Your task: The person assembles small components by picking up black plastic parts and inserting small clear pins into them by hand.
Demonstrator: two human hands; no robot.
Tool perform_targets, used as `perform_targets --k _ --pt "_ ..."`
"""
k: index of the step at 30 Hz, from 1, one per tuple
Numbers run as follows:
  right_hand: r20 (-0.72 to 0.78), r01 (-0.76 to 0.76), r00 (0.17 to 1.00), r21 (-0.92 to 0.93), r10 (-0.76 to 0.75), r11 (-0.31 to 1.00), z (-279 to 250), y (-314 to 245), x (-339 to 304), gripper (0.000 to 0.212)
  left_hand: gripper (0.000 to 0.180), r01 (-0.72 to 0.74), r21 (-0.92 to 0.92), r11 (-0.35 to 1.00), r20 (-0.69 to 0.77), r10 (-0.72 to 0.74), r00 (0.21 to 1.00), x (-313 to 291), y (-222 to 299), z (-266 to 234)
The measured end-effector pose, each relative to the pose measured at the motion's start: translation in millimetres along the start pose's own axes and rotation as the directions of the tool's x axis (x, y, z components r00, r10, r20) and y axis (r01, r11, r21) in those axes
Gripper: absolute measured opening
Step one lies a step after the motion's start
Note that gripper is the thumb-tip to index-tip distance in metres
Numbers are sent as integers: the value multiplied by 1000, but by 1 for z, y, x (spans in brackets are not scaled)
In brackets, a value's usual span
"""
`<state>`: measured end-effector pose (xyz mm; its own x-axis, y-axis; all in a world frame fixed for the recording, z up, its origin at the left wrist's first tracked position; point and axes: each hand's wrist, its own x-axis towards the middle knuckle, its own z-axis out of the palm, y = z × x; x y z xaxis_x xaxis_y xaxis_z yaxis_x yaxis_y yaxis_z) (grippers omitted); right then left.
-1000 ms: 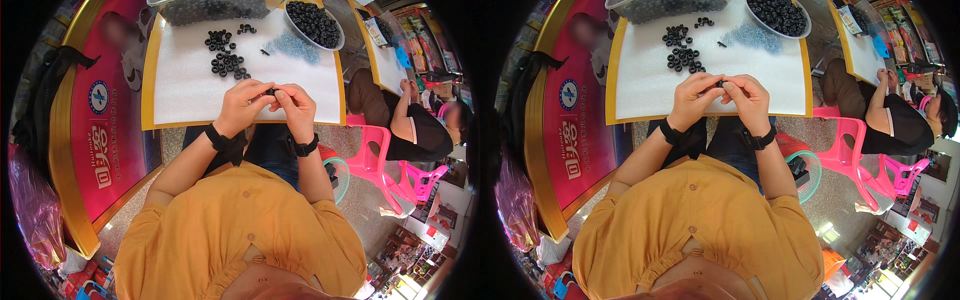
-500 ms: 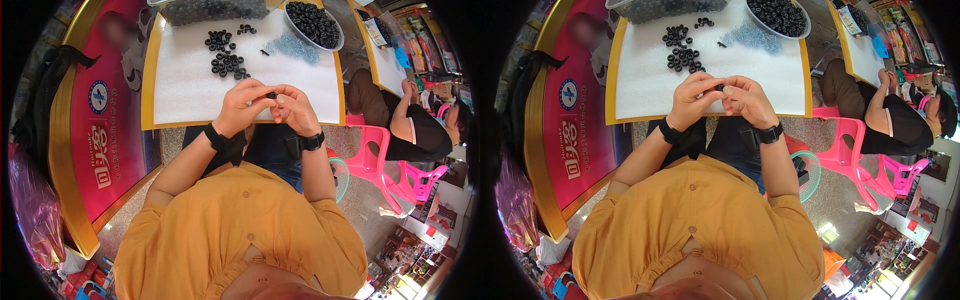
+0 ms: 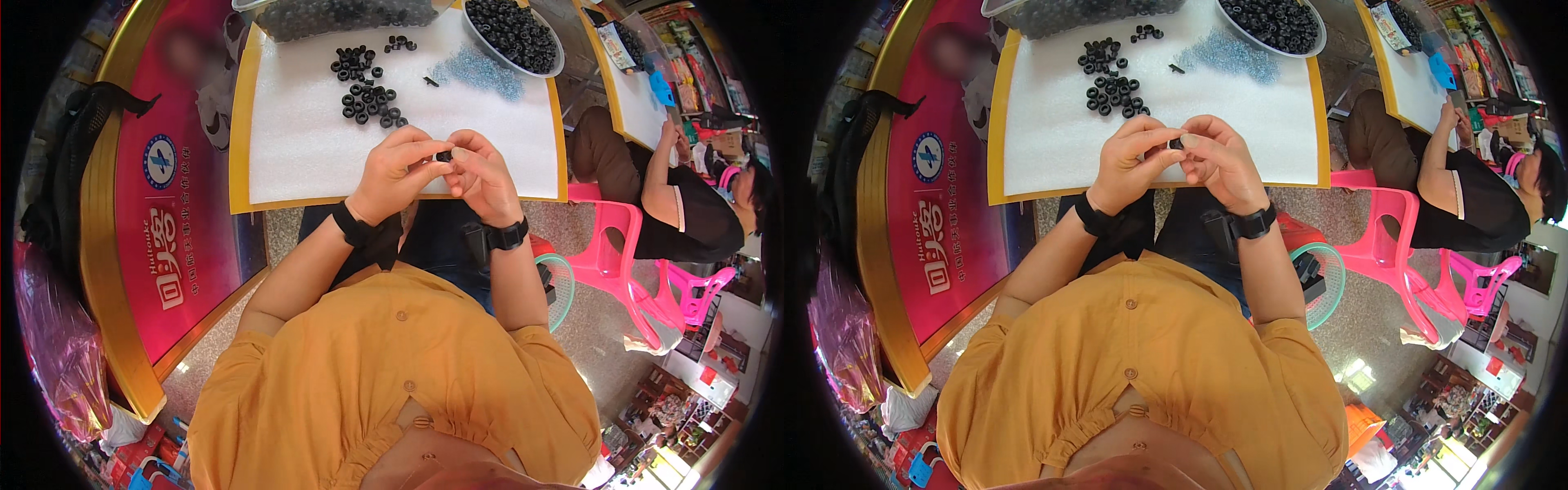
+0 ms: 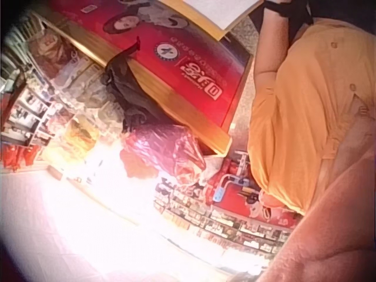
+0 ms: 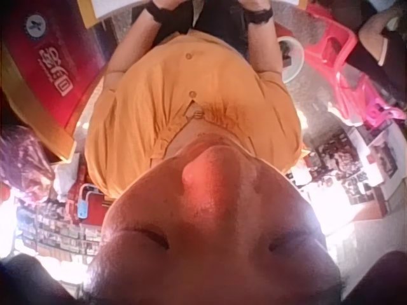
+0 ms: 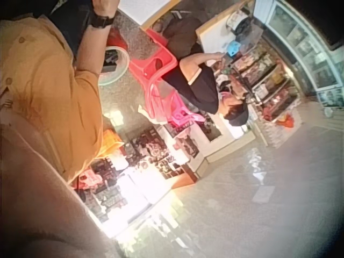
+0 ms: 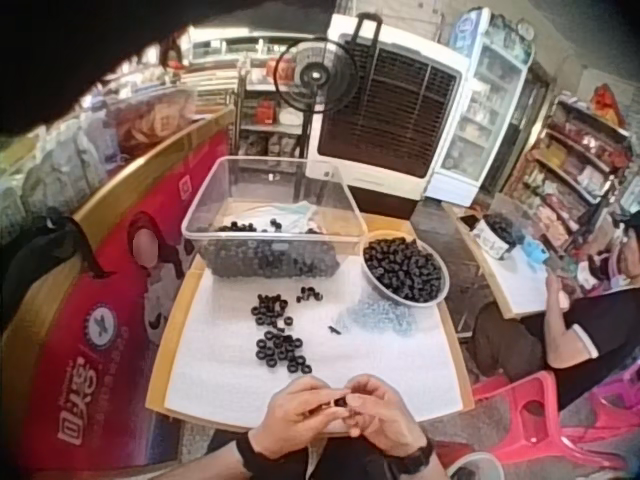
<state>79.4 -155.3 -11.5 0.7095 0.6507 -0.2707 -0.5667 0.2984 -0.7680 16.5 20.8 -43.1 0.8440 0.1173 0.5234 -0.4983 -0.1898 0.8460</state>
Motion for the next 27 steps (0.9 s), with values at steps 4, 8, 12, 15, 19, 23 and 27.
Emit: perform_targets --k 4,8,12,15,19,23,27 --pt "-145 201 963 -176 -228 964 12 8 -5 22 29 36 42 998 -36 -34 999 0 2 2" --pt "-95 331 921 -320 -377 888 10 12 -6 17 29 34 29 999 -31 -33 999 0 2 3" --pt "-103 341 915 -319 -391 884 10 14 -7 18 30 76 42 996 -20 -75 997 1 3 2" --pt "-94 352 906 -375 -413 858 11 14 -7 17 30 85 25 996 -33 -84 996 1 3 2" --pt "-76 363 897 -434 -435 824 13 12 -9 15 30 95 25 995 -34 -94 995 1 5 2" --pt "-58 362 895 -485 -442 796 13 13 -10 15 31 80 34 996 -42 -79 996 0 1 2" --pt "-64 348 901 -485 -430 802 12 13 -9 14 31 55 40 998 -45 -53 998 -1 0 3"
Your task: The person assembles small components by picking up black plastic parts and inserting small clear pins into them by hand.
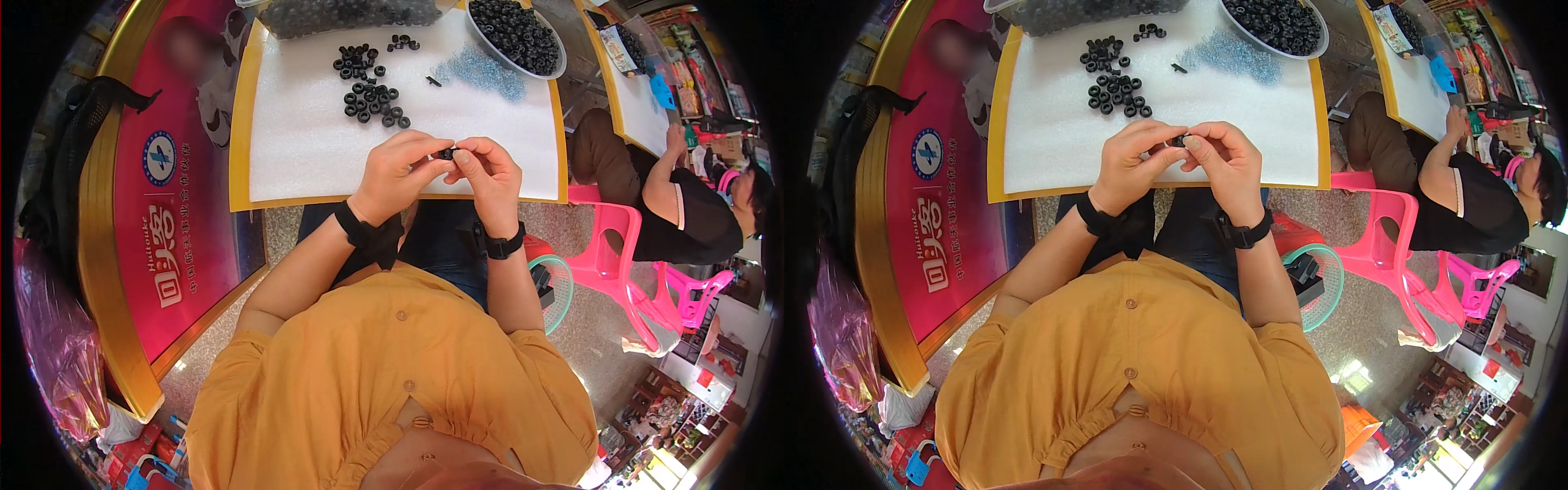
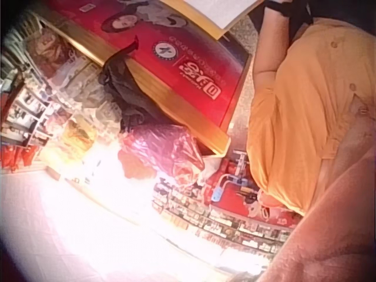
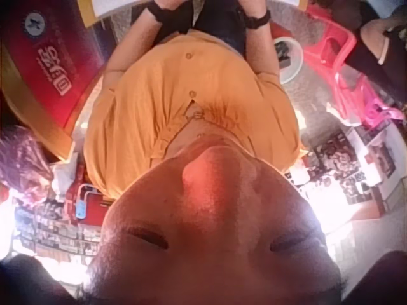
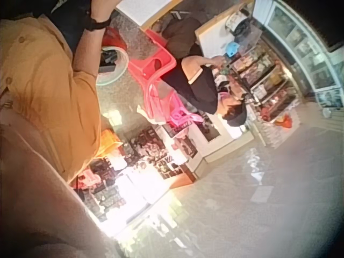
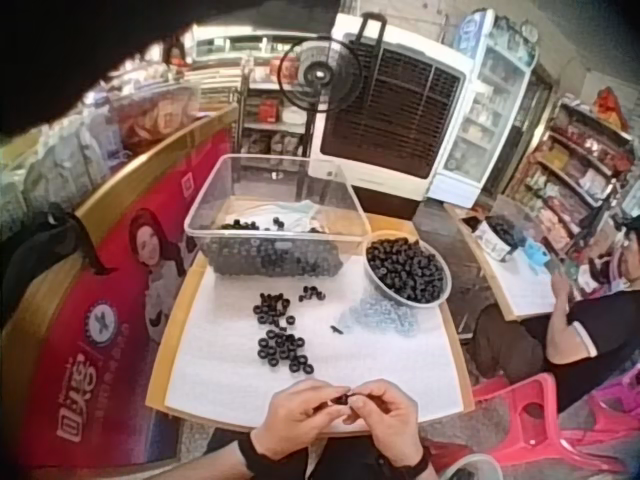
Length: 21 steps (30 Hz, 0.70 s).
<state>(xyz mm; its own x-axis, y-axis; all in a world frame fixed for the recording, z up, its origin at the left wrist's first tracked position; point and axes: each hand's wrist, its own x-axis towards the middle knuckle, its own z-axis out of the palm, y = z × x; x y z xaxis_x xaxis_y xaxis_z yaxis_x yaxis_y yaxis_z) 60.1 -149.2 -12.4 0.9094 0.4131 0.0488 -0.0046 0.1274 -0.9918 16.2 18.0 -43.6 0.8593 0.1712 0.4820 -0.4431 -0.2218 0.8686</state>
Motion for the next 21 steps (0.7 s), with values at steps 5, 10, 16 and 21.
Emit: perform_targets --k 5,10,16,21 --pt "1 -16 1000 95 16 995 1 4 1 13 31 -17 19 1000 6 17 1000 1 0 0" --pt "52 -183 983 352 176 918 -1 5 1 14 33 -112 14 994 -13 112 994 0 -4 1" --pt "340 -448 888 482 310 753 -8 9 3 34 33 -178 -2 984 33 178 984 1 -2 -3" --pt "395 -523 842 438 367 731 -9 11 0 43 33 -174 -10 985 60 175 983 0 -1 -4"
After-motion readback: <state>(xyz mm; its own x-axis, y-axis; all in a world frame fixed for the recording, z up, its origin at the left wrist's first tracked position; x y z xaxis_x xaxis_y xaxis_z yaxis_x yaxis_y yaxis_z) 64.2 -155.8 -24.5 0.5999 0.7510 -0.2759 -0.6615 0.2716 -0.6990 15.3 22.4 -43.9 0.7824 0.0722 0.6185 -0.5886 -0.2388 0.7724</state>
